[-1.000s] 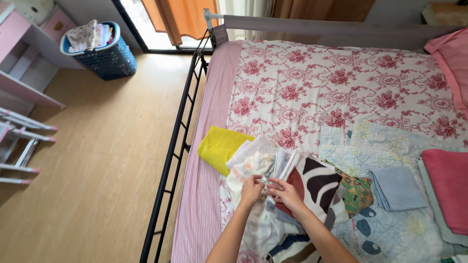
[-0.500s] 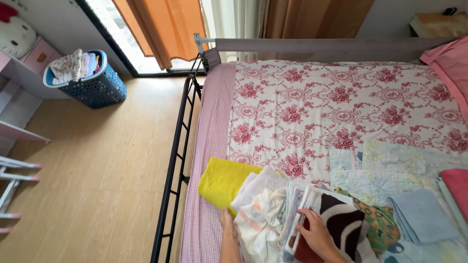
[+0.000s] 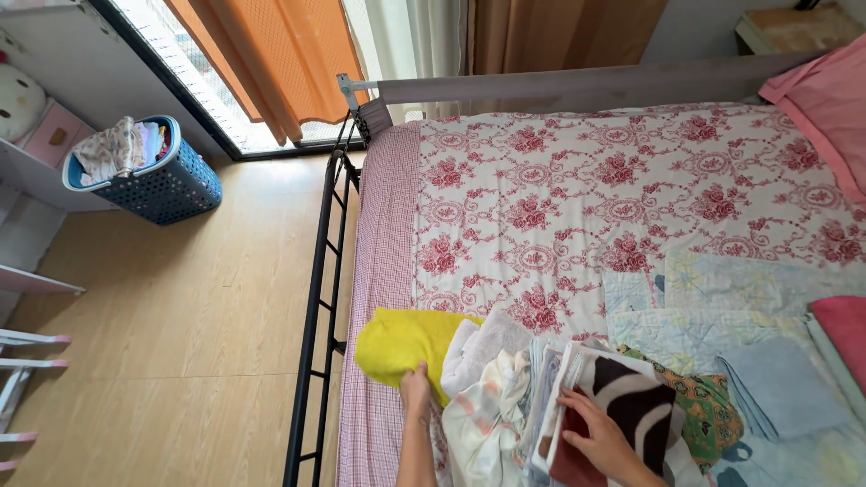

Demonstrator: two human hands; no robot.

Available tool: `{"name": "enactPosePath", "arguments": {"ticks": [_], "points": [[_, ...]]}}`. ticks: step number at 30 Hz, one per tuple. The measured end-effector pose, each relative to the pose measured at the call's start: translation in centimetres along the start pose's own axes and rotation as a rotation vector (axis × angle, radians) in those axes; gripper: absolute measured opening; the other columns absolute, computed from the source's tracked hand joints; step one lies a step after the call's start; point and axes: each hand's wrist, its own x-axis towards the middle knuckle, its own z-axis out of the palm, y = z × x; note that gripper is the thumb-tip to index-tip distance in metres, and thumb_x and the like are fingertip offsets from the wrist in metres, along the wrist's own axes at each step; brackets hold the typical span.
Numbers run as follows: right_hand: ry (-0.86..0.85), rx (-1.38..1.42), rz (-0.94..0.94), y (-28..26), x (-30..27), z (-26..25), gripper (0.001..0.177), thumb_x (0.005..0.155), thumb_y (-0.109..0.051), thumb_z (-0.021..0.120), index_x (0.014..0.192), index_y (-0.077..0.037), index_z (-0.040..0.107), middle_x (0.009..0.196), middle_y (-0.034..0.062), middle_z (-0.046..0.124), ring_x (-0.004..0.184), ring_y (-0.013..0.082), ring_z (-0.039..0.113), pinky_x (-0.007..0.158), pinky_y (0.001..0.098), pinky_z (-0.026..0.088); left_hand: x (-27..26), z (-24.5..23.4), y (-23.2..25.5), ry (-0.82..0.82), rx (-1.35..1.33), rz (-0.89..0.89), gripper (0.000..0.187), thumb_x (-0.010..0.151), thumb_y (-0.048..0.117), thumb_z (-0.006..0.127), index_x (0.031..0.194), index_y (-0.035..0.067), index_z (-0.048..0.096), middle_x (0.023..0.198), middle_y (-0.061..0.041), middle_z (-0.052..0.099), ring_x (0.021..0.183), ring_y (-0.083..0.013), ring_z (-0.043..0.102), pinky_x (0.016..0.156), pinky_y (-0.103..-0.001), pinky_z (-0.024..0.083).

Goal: The person folds multiple towels and bed linens on a bed, including a pink towel, a yellow patterned towel, a white towel, and a light blue towel. Each item is smoothed, folded into a compact rectangle, and stacked on the bed.

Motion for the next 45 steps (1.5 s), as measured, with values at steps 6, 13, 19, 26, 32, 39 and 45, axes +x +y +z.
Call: {"name": "enactPosePath", "arguments": {"ticks": [6,13,19,26,32,39,45], "points": [[-0.066,0.081,-0.048,1.5,1.0,0.5,0.063,0.077,-0.013,0.080,0.138,-0.016,0.061,0.159,0.0016,0.044,0.148,0.0218,0.040,0.117,0.0348,0.034,-7.3,-6.1,12.9,0.275,-0.147,0.669,0.046,0.094,0.030,0.061,0.125,-0.004,0.067,0.133,-0.025,0.062,0.121,-0.0413,0.057,0.103,-0.048,0.041],[-0.010,0.577,-0.050,-6.1,-0.1,-1.2,0.072,0.083,-0.029,0.081,0.147,-0.013,0.050,0.151,0.0122,0.057,0.142,0.0279,0.052,0.116,0.0402,0.041,-25.3,-17.4,25.9,-0.310,-0.887,0.772,0.038,0.105,0.019,0.062,0.129,-0.011,0.061,0.125,-0.019,0.061,0.116,-0.0238,0.060,0.102,-0.037,0.048],[-0.131,1.561,-0.390,-15.4,-7.7,-9.5,0.072,0.089,-0.036,0.070,0.152,-0.011,0.047,0.148,0.0149,0.056,0.130,0.0327,0.054,0.101,0.0506,0.047,-32.9,-16.7,24.3,-0.555,-0.927,0.493,0.047,0.100,0.028,0.058,0.128,-0.010,0.063,0.120,-0.020,0.071,0.105,-0.0252,0.069,0.092,-0.038,0.054],[0.350,1.319,-0.207,-18.5,-17.7,-15.5,0.056,0.091,-0.016,0.066,0.143,-0.003,0.052,0.127,0.0112,0.067,0.110,0.0264,0.066,0.091,0.0398,0.056,-37.4,-4.6,14.2,-0.568,-0.626,0.359,0.057,0.103,0.044,0.065,0.126,-0.007,0.058,0.103,-0.013,0.059,0.090,-0.0233,0.054,0.073,-0.038,0.045],[0.919,1.054,-0.339,-15.3,-22.4,-17.5,0.077,0.085,0.001,0.072,0.152,-0.003,0.036,0.141,0.0105,0.054,0.123,0.0226,0.059,0.102,0.0337,0.051,-48.7,-0.4,8.4,-0.639,-0.241,0.434,0.082,0.088,0.052,0.069,0.146,0.005,0.036,0.141,-0.021,0.051,0.127,-0.0331,0.052,0.102,-0.046,0.045],[1.176,1.101,-0.470,-9.8,-29.8,-22.3,0.089,0.081,0.008,0.075,0.157,-0.006,0.031,0.152,0.0100,0.047,0.135,0.0245,0.055,0.111,0.0355,0.050,-61.6,2.9,2.9,-0.346,0.103,1.253,0.105,0.088,0.051,0.080,0.160,-0.003,0.025,0.171,-0.034,0.017,0.154,-0.0462,0.032,0.121,-0.049,0.034],[1.226,1.134,-0.522,-7.1,-34.0,-25.9,0.088,0.084,0.009,0.076,0.157,-0.008,0.030,0.152,0.0101,0.047,0.135,0.0252,0.055,0.114,0.0370,0.048,-66.8,9.3,-0.5,-0.219,0.047,1.398,0.121,0.072,0.038,0.088,0.153,-0.013,0.013,0.159,-0.040,0.017,0.144,-0.0541,0.029,0.112,-0.056,0.029]]}}
